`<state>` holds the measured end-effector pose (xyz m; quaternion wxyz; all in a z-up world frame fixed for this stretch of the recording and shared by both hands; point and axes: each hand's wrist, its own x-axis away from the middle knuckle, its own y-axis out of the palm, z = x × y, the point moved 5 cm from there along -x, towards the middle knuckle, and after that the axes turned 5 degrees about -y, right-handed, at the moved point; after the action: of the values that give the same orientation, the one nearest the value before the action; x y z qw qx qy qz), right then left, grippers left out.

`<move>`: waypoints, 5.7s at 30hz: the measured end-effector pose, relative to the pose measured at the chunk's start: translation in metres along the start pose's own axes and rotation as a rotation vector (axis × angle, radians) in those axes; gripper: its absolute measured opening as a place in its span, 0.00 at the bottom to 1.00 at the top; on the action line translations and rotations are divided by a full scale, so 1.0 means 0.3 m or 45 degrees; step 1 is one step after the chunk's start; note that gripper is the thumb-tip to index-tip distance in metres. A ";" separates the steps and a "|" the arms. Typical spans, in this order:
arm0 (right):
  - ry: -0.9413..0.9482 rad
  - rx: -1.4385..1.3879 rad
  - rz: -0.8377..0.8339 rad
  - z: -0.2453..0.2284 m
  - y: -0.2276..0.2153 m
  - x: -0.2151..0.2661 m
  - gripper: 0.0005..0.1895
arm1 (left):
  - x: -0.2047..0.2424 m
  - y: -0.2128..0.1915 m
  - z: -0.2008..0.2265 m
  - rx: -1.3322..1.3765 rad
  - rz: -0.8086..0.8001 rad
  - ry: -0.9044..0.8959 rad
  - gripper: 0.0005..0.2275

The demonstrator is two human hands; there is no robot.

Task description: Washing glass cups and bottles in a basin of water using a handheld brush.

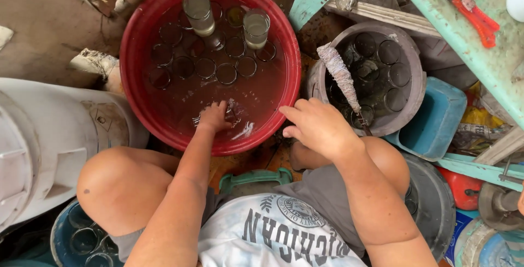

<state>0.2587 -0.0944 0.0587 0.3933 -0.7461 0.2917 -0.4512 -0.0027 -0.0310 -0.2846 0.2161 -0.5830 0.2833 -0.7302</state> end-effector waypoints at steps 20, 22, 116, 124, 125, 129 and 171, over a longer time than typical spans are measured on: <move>0.038 -0.040 -0.093 0.000 0.088 -0.065 0.25 | 0.050 -0.041 0.136 0.018 0.237 0.038 0.36; 0.058 -0.010 -0.076 0.036 0.140 -0.103 0.24 | 0.065 -0.074 0.128 0.077 0.336 0.062 0.40; 0.215 -1.772 1.090 0.098 -0.277 -0.063 0.39 | 0.747 -0.952 0.261 1.021 0.830 0.713 0.46; 0.129 -1.893 1.049 0.094 -0.261 -0.072 0.40 | 0.738 -0.913 0.306 1.764 -0.061 0.369 0.48; 0.084 -1.871 1.044 0.092 -0.263 -0.071 0.40 | 0.732 -0.903 0.309 1.860 -0.131 0.365 0.48; -0.230 -1.841 1.052 0.084 -0.269 -0.071 0.37 | 0.730 -0.884 0.324 2.033 -0.302 0.369 0.43; -0.142 -1.767 0.807 0.023 -0.297 -0.070 0.44 | 0.648 -0.870 0.276 2.354 -0.043 0.605 0.20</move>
<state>0.2632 -0.0292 0.1231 -0.0410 -0.7244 0.6881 0.0082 0.0376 0.0248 0.0442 0.5176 -0.0220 -0.3780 -0.7673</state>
